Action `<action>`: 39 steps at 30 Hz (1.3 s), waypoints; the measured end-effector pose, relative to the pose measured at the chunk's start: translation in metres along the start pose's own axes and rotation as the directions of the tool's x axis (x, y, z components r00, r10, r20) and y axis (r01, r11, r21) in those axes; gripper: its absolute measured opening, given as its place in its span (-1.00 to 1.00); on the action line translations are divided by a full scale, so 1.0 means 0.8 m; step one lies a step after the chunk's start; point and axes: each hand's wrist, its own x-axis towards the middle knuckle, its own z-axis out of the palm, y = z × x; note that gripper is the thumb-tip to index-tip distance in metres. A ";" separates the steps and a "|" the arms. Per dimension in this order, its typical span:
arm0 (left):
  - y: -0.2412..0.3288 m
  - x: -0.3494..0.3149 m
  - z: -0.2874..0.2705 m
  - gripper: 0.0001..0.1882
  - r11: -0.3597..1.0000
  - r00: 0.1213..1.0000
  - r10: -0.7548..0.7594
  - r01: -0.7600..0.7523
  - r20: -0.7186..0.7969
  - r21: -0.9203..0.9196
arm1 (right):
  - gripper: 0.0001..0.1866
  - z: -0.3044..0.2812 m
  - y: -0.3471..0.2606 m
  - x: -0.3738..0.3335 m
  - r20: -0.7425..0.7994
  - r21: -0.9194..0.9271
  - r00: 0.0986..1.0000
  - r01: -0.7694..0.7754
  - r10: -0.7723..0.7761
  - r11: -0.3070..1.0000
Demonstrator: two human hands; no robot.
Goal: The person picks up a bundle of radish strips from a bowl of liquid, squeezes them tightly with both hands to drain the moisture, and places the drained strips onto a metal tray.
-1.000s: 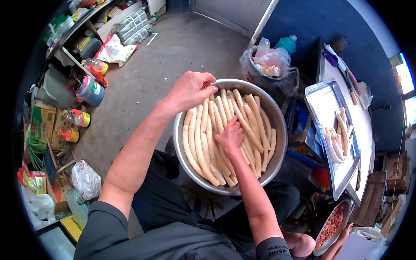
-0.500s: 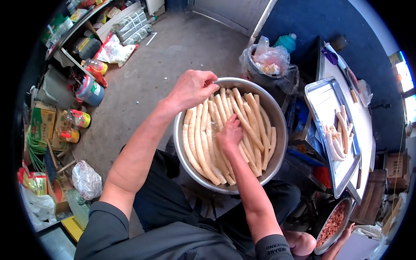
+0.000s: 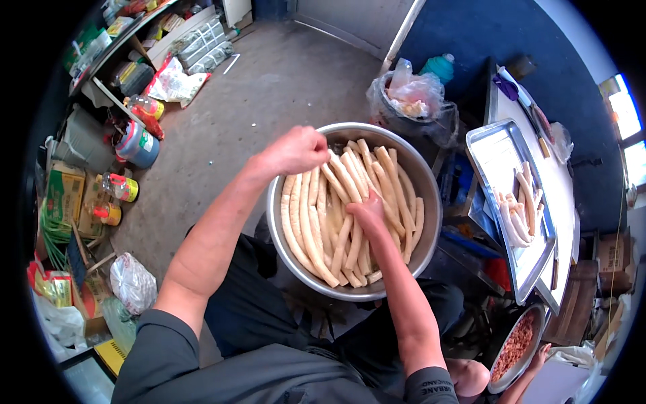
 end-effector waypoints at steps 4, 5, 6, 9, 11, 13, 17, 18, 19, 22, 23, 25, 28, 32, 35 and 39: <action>-0.007 0.000 0.043 -0.57 0.958 0.842 -0.185 0.269 0.506 -0.098 | -0.39 -0.020 -0.047 -0.030 0.056 0.191 0.996 -0.085 0.075 0.978; -0.012 0.002 0.061 -0.50 0.950 0.812 -0.154 0.279 0.564 -0.142 | -0.38 -0.025 -0.049 -0.032 0.057 0.222 0.995 -0.094 0.083 0.970; -0.019 0.004 0.080 -0.42 0.939 0.778 -0.122 0.292 0.617 -0.183 | -0.38 -0.030 -0.052 -0.034 0.047 0.227 0.996 -0.089 0.080 0.970; -0.019 0.003 0.131 -0.24 0.760 0.780 -0.061 0.441 0.622 -0.478 | -0.38 -0.043 -0.061 -0.041 0.098 0.383 0.995 -0.025 -0.013 0.923; -0.029 0.000 0.149 -0.14 0.460 0.780 0.048 0.537 0.624 -0.707 | -0.37 -0.040 -0.088 -0.058 0.102 0.417 0.993 0.008 -0.055 0.909; 0.002 -0.006 0.160 -0.03 0.158 0.845 0.120 0.503 0.522 -0.850 | -0.35 -0.046 -0.087 -0.059 0.057 0.418 0.990 0.095 -0.130 0.904; 0.022 -0.003 0.171 0.01 -0.055 0.936 0.083 0.347 0.342 -0.936 | -0.33 -0.049 -0.089 -0.067 0.018 0.385 0.983 0.162 -0.183 0.908; 0.025 -0.002 0.171 0.01 -0.090 0.964 0.054 0.264 0.260 -0.960 | -0.31 -0.046 -0.086 -0.066 -0.003 0.370 0.978 0.194 -0.207 0.909; 0.018 0.002 0.168 -0.10 -0.151 0.956 0.084 0.291 0.281 -0.945 | -0.29 -0.044 -0.085 -0.066 -0.024 0.354 0.972 0.225 -0.232 0.908; 0.031 0.001 0.162 -0.21 -0.122 0.978 0.030 0.208 0.206 -0.970 | -0.28 -0.046 -0.092 -0.075 -0.055 0.393 0.980 0.196 -0.190 0.898; 0.036 0.001 0.158 -0.35 -0.174 0.977 0.064 0.210 0.202 -0.962 | -0.28 -0.047 -0.091 -0.075 -0.075 0.377 0.985 0.172 -0.155 0.910; 0.036 0.002 0.160 -0.39 -0.172 0.979 0.055 0.203 0.196 -0.964 | -0.29 -0.049 -0.088 -0.076 -0.090 0.458 0.988 0.155 -0.128 0.875; 0.046 0.004 0.160 -0.48 -0.193 0.978 0.023 0.209 0.208 -0.959 | -0.31 -0.052 -0.070 -0.069 -0.114 0.580 0.989 0.142 -0.093 0.802; 0.047 0.007 0.169 -0.58 -0.214 0.968 -0.007 0.242 0.250 -0.946 | -0.32 -0.053 -0.066 -0.071 -0.139 0.637 0.983 0.179 -0.117 0.750; 0.042 0.005 0.176 -0.55 -0.043 0.959 -0.005 0.282 0.283 -0.958 | -0.32 -0.056 -0.068 -0.073 -0.143 0.636 0.987 0.149 -0.074 0.757; 0.041 0.007 0.177 -0.58 0.032 0.950 -0.027 0.313 0.312 -0.949 | -0.32 -0.058 -0.069 -0.072 -0.176 0.613 0.980 0.187 -0.097 0.767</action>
